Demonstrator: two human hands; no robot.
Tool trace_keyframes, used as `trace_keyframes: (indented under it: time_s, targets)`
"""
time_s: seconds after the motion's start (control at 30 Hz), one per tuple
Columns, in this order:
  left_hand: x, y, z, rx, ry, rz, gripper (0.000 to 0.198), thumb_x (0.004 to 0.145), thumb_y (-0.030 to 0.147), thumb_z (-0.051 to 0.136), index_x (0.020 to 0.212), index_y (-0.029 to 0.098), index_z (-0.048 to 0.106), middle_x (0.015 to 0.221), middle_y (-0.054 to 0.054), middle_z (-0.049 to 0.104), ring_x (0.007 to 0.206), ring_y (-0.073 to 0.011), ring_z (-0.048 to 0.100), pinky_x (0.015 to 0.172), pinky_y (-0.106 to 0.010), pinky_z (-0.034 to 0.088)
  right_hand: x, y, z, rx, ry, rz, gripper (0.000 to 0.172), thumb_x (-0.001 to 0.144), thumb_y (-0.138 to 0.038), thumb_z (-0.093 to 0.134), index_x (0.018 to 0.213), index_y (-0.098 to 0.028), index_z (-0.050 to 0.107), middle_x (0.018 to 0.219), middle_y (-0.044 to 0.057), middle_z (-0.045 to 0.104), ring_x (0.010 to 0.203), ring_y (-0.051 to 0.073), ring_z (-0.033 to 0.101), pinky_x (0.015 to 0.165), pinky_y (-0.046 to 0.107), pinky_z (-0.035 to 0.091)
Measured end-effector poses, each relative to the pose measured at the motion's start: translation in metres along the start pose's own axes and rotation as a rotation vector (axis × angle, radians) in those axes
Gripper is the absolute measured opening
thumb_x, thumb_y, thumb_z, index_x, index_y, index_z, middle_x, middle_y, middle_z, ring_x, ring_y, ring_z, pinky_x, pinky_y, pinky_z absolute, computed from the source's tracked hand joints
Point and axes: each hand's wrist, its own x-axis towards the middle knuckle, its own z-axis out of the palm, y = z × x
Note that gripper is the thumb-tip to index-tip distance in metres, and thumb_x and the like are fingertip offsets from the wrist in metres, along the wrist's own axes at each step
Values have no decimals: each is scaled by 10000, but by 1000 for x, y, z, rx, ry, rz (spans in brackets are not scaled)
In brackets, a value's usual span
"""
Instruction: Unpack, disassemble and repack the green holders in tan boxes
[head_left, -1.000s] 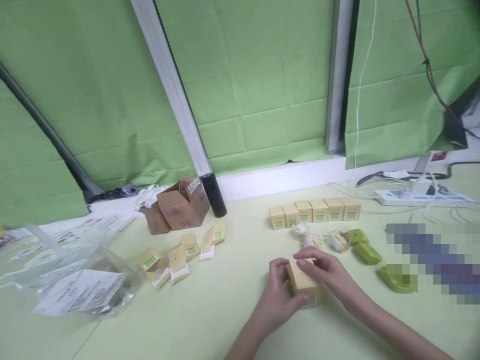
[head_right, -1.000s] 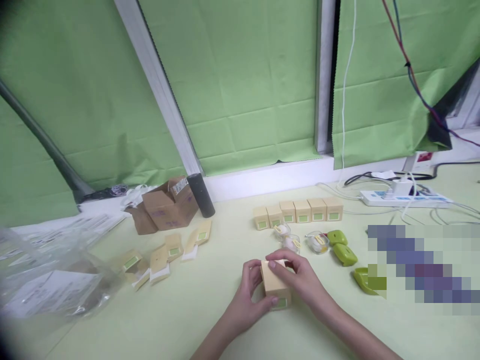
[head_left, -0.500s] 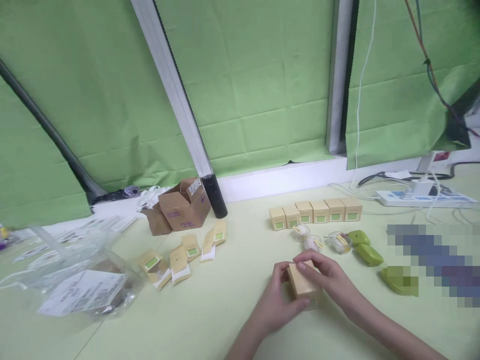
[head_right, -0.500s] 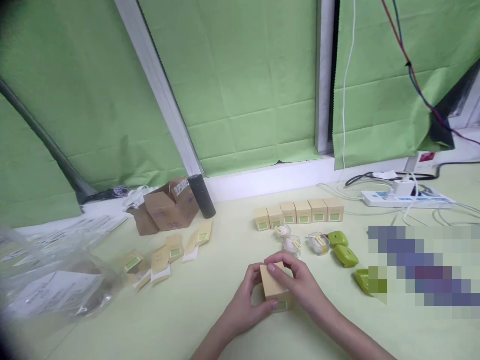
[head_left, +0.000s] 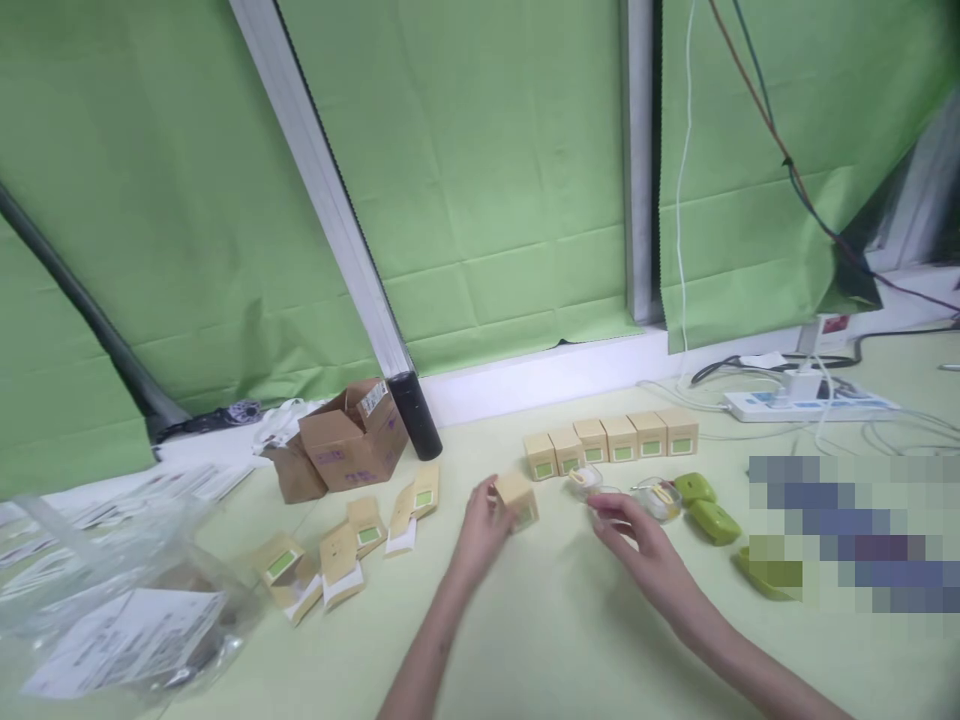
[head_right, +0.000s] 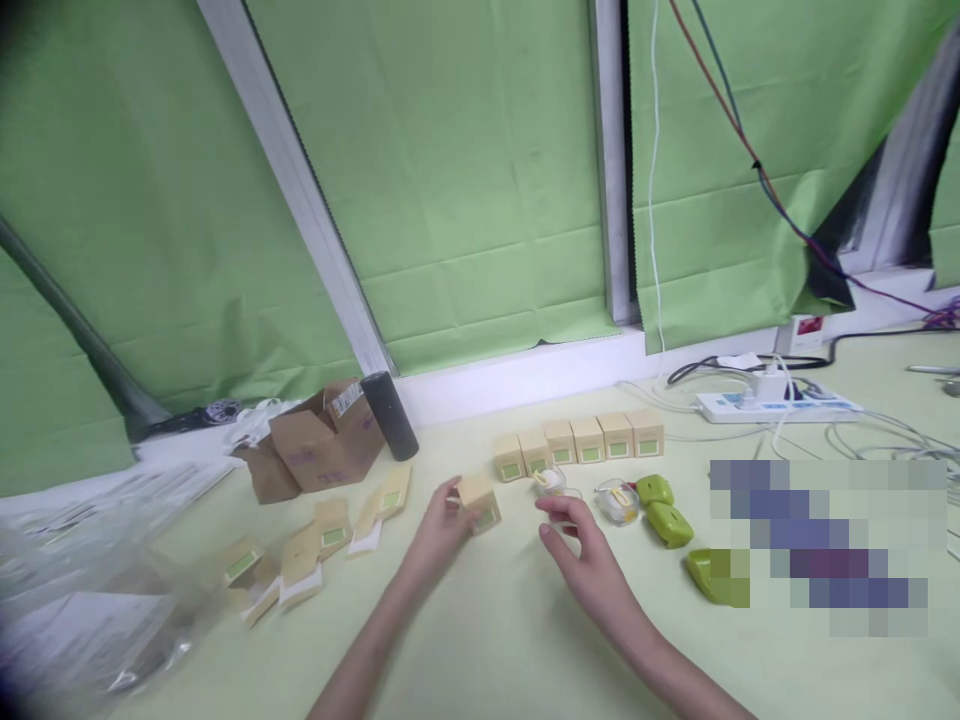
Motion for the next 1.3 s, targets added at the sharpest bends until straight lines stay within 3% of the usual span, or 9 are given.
trace_keyframes:
  time_s: [0.2, 0.33, 0.43, 0.57, 0.67, 0.83, 0.97, 1.07, 1.3]
  targets:
    - [72, -1, 14, 193, 40, -28, 335, 854, 317, 512, 1152, 165, 495, 1148, -78, 538, 940, -192, 570, 785, -403, 496, 12, 16, -14, -670, 22, -327, 313, 827, -260, 456, 1138, -242, 490, 1207, 102, 514, 1156, 291, 442, 912, 484, 372]
    - [63, 5, 4, 446, 92, -8, 511, 780, 342, 608, 1227, 152, 447, 1300, -137, 446, 1195, -292, 409, 978, -473, 341, 22, 35, -19, -996, 77, -344, 313, 783, -246, 509, 1089, -186, 525, 1231, 151, 532, 1242, 366, 342, 958, 535, 282]
    - [51, 5, -27, 647, 128, -36, 624, 737, 333, 652, 1269, 119, 406, 1395, -190, 329, 1318, -347, 196, 1060, -485, 173, 25, 36, -20, -998, 9, -327, 196, 774, -209, 501, 960, -183, 556, 1117, 146, 600, 1152, 356, 447, 919, 507, 321]
    - [44, -1, -64, 855, 152, -188, 400, 831, 324, 543, 1186, 150, 478, 1255, -125, 477, 1115, -268, 481, 908, -483, 407, 19, 20, -21, -970, -131, -299, 134, 778, -165, 435, 850, -171, 547, 851, 107, 635, 782, 278, 584, 669, 394, 431]
    - [29, -3, -66, 924, 76, -227, 324, 856, 328, 508, 1136, 163, 509, 1148, -75, 541, 967, -201, 562, 806, -421, 486, 7, 1, -22, -895, -278, -339, 272, 707, -128, 477, 955, -217, 546, 869, 44, 614, 771, 217, 569, 601, 286, 424]
    - [-22, 9, -34, 902, -93, -103, 561, 772, 265, 562, 1303, 209, 390, 1310, -85, 453, 1178, -245, 408, 994, -359, 314, -9, -22, -23, -622, -564, -286, 371, 663, -146, 544, 1005, -283, 588, 920, 23, 553, 828, 210, 527, 669, 287, 406]
    - [-46, 22, -16, 854, -68, -128, 705, 743, 426, 519, 1372, 235, 266, 1384, -108, 337, 1255, -320, 286, 997, -415, 255, -5, -15, -18, -77, -458, 51, 236, 686, -206, 586, 906, -273, 637, 869, 1, 546, 796, 191, 502, 742, 304, 400]
    - [-43, 25, -16, 810, -29, -218, 755, 738, 373, 492, 1397, 163, 188, 1318, -193, 380, 1167, -365, 386, 917, -444, 314, 3, -4, -11, 305, -361, 336, 208, 773, -350, 513, 912, -235, 615, 836, 8, 563, 741, 176, 529, 711, 305, 449]
    - [-39, 23, -22, 681, -28, -221, 688, 729, 541, 479, 1304, 183, 358, 1215, -154, 468, 1079, -297, 494, 894, -363, 363, 9, 6, -4, 536, -356, 460, 321, 831, -444, 382, 813, -168, 544, 847, 75, 628, 781, 150, 623, 755, 273, 496]
